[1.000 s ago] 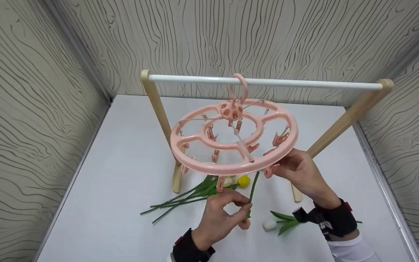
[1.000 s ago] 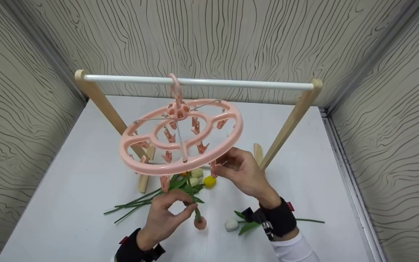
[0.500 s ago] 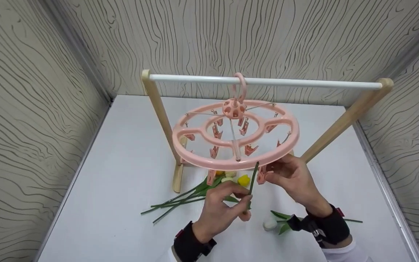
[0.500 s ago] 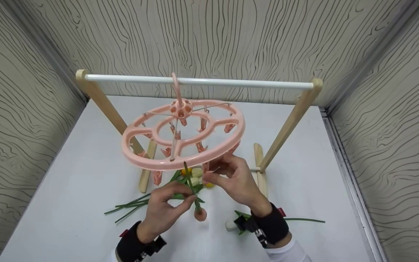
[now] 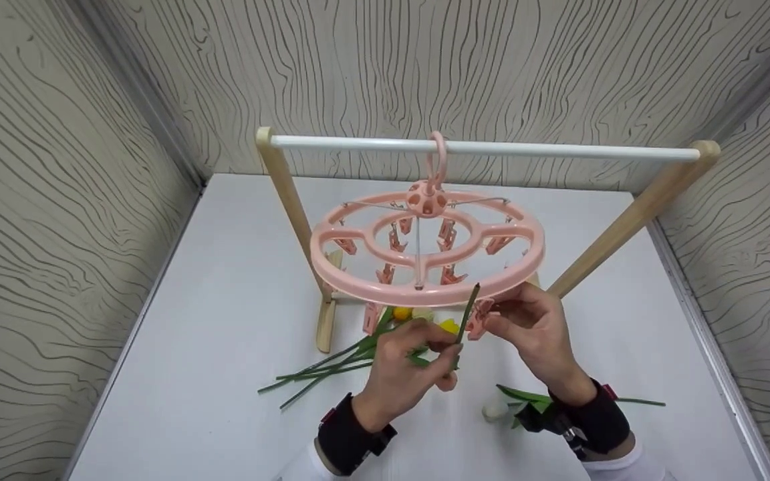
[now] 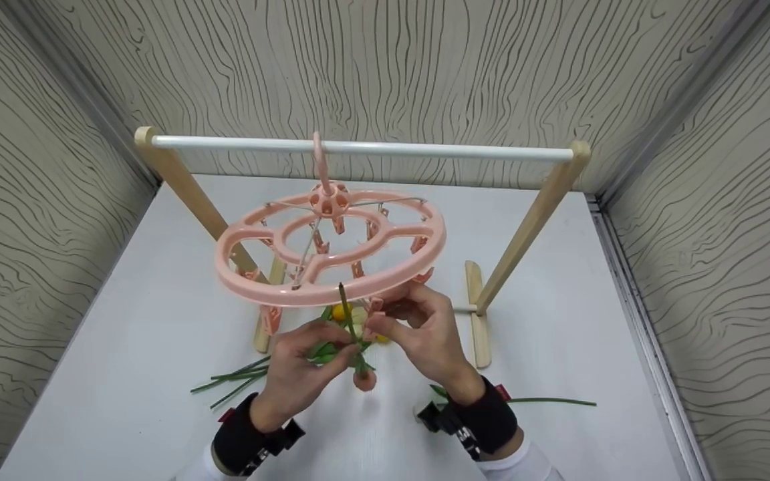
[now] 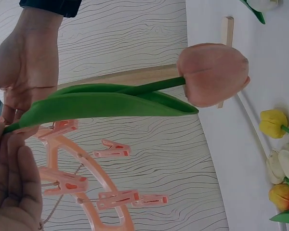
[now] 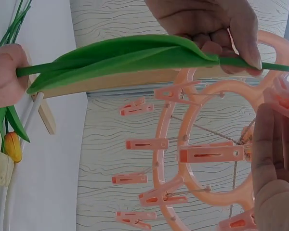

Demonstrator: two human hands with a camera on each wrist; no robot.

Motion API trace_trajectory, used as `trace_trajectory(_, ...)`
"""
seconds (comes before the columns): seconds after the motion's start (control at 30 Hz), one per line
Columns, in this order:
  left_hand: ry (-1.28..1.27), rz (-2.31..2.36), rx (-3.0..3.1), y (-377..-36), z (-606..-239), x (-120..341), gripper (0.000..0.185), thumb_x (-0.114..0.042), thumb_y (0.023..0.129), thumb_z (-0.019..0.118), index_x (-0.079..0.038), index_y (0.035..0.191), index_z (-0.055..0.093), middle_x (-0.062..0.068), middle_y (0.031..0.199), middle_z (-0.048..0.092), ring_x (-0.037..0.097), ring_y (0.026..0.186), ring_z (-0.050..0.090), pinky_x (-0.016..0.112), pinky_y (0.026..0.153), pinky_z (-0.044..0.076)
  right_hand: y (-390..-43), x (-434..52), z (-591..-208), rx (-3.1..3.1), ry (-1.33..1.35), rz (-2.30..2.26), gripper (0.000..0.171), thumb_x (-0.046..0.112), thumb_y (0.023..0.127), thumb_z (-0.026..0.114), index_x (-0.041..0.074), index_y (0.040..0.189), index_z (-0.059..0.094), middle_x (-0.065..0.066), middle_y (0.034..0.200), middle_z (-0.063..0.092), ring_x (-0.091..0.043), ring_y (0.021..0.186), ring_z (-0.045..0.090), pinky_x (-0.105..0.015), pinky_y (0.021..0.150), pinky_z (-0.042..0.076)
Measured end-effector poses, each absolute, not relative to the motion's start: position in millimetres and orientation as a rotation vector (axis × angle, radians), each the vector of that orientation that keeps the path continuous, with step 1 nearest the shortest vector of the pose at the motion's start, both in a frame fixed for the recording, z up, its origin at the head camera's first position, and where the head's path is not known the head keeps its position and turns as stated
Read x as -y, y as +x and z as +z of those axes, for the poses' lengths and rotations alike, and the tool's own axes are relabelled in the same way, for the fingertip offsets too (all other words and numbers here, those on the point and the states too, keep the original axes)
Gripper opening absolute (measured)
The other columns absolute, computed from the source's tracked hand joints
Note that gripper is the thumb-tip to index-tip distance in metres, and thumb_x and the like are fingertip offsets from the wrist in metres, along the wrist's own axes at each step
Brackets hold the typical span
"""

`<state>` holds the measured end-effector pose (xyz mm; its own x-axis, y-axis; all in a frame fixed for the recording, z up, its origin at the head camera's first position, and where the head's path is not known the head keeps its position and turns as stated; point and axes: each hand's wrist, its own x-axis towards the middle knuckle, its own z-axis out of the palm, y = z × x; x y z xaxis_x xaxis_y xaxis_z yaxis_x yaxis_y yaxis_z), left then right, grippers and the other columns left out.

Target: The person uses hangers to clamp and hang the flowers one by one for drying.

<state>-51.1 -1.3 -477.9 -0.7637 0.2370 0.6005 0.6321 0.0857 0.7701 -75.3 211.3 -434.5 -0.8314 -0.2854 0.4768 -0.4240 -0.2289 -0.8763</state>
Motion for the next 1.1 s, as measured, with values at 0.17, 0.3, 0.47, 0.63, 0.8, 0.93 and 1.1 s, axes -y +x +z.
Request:
trace_trajectory(0.17, -0.861, -1.711, 2.056, -54, -476, 1, 0.004, 0.000, 0.095, 0.080, -0.001, 0.098, 0.078, 0.012, 0.087, 0.078, 0.023, 0.081, 0.076, 0.021, 0.077, 0.065, -73, -207, -430, 1.860, 0.842, 2.259, 0.030, -0.008, 0.099, 0.071, 0.005, 0.126, 0.073, 0.002, 0.109, 0.079, -0.010, 0.096, 0.078, -0.022, 0.083, 0.067)
trace_trajectory(0.3, -0.868, -1.709, 2.059, -56, -475, 0, 0.008, 0.004, 0.093, 0.081, -0.002, 0.098, 0.078, 0.012, 0.087, 0.078, 0.024, 0.080, 0.076, 0.019, 0.076, 0.064, -73, -204, -430, 1.837, 0.841, 2.275, 0.025, -0.006, 0.100, 0.071, 0.007, 0.120, 0.075, 0.003, 0.108, 0.079, -0.009, 0.093, 0.078, -0.021, 0.080, 0.067)
trace_trajectory(0.47, -0.870, -1.724, 2.043, -57, -475, -2, 0.010, 0.005, 0.093, 0.080, -0.002, 0.099, 0.078, 0.013, 0.089, 0.078, 0.024, 0.081, 0.075, 0.021, 0.077, 0.065, -76, -202, -431, 1.735, 0.963, 2.293, 0.023, -0.011, 0.101, 0.066, -0.002, 0.121, 0.072, -0.001, 0.109, 0.079, -0.012, 0.089, 0.079, -0.023, 0.078, 0.067)
trace_trajectory(0.63, -0.883, -1.802, 2.012, -55, -477, -5, 0.009, 0.006, 0.094, 0.078, -0.001, 0.099, 0.078, 0.015, 0.087, 0.076, 0.025, 0.078, 0.075, 0.023, 0.075, 0.066, -74, -203, -435, 1.759, 0.970, 2.252, 0.028, -0.011, 0.100, 0.068, 0.000, 0.125, 0.071, 0.000, 0.111, 0.078, -0.011, 0.093, 0.078, -0.022, 0.084, 0.067)
trace_trajectory(0.8, -0.890, -1.832, 1.989, -56, -478, -7, 0.009, 0.006, 0.094, 0.079, -0.001, 0.100, 0.078, 0.015, 0.088, 0.077, 0.024, 0.076, 0.078, 0.024, 0.074, 0.067, -71, -205, -438, 1.862, 0.894, 2.202, 0.032, -0.007, 0.097, 0.074, 0.006, 0.127, 0.072, 0.004, 0.114, 0.077, -0.010, 0.101, 0.075, -0.021, 0.090, 0.065)
trace_trajectory(0.93, -0.884, -1.806, 1.997, -58, -479, -7, 0.012, 0.006, 0.093, 0.079, -0.003, 0.101, 0.077, 0.014, 0.090, 0.079, 0.024, 0.079, 0.079, 0.028, 0.073, 0.068, -73, -206, -440, 1.876, 0.907, 2.177, 0.031, -0.005, 0.098, 0.075, 0.004, 0.128, 0.070, 0.004, 0.116, 0.076, -0.010, 0.104, 0.076, -0.021, 0.092, 0.065)
trace_trajectory(1.1, -0.880, -1.805, 2.010, -59, -480, -6, 0.012, 0.005, 0.095, 0.078, -0.004, 0.103, 0.075, 0.015, 0.094, 0.076, 0.025, 0.083, 0.077, 0.031, 0.075, 0.068, -75, -208, -443, 1.879, 0.930, 2.148, 0.042, -0.012, 0.095, 0.072, 0.005, 0.133, 0.070, 0.004, 0.121, 0.077, -0.008, 0.106, 0.077, -0.021, 0.094, 0.065)
